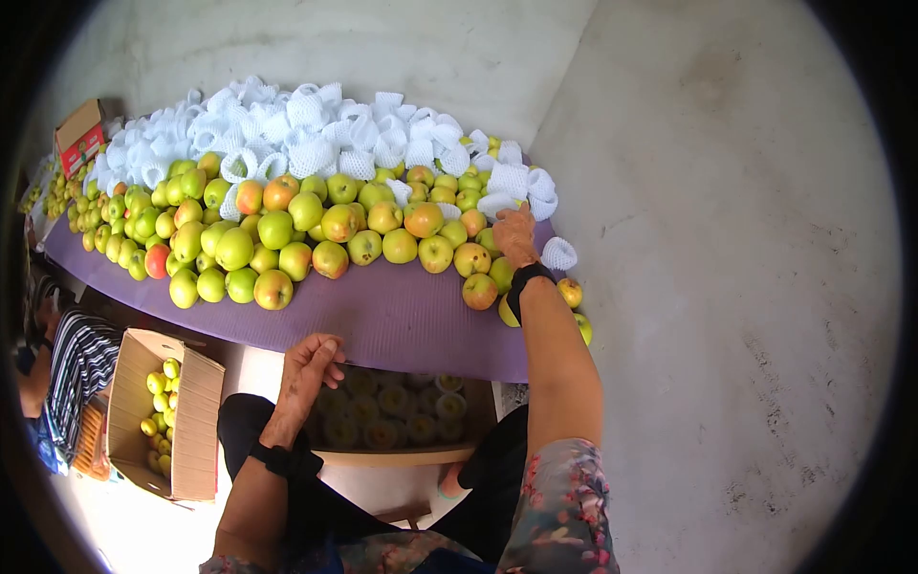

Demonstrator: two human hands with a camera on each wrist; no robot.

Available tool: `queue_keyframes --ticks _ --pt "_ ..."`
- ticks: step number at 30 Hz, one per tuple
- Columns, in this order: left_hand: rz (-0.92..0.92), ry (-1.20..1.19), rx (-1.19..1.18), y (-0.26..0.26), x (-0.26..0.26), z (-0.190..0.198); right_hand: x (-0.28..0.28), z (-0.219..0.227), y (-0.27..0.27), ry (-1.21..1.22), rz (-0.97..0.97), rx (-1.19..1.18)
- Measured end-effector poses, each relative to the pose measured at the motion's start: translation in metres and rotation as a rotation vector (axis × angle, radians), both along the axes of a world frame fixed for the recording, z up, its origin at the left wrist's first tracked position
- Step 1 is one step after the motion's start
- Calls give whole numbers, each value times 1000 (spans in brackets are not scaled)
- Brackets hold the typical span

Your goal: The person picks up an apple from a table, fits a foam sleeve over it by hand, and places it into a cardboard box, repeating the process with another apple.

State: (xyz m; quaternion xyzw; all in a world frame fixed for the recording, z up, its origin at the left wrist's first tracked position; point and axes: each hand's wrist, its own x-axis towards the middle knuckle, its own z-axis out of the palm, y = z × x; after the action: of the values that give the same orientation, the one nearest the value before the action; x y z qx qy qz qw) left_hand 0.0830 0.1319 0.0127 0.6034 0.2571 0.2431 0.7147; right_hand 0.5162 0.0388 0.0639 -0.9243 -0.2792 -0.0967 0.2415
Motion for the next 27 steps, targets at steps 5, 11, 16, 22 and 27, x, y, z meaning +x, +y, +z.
queue_keyframes --ticks 5,11,16,22,27 --pt "-6 17 2 2 0 0 26 0 6 78 65 -113" --pt "4 36 7 1 -2 1 4 -3 -8 -279 202 348" --pt "46 -34 10 3 -5 0 -119 59 -31 414 387 828" --pt "93 -151 53 0 -14 10 -225 29 -43 850 514 727" --pt "38 -87 60 3 -23 13 -274 -3 -36 842 599 644"
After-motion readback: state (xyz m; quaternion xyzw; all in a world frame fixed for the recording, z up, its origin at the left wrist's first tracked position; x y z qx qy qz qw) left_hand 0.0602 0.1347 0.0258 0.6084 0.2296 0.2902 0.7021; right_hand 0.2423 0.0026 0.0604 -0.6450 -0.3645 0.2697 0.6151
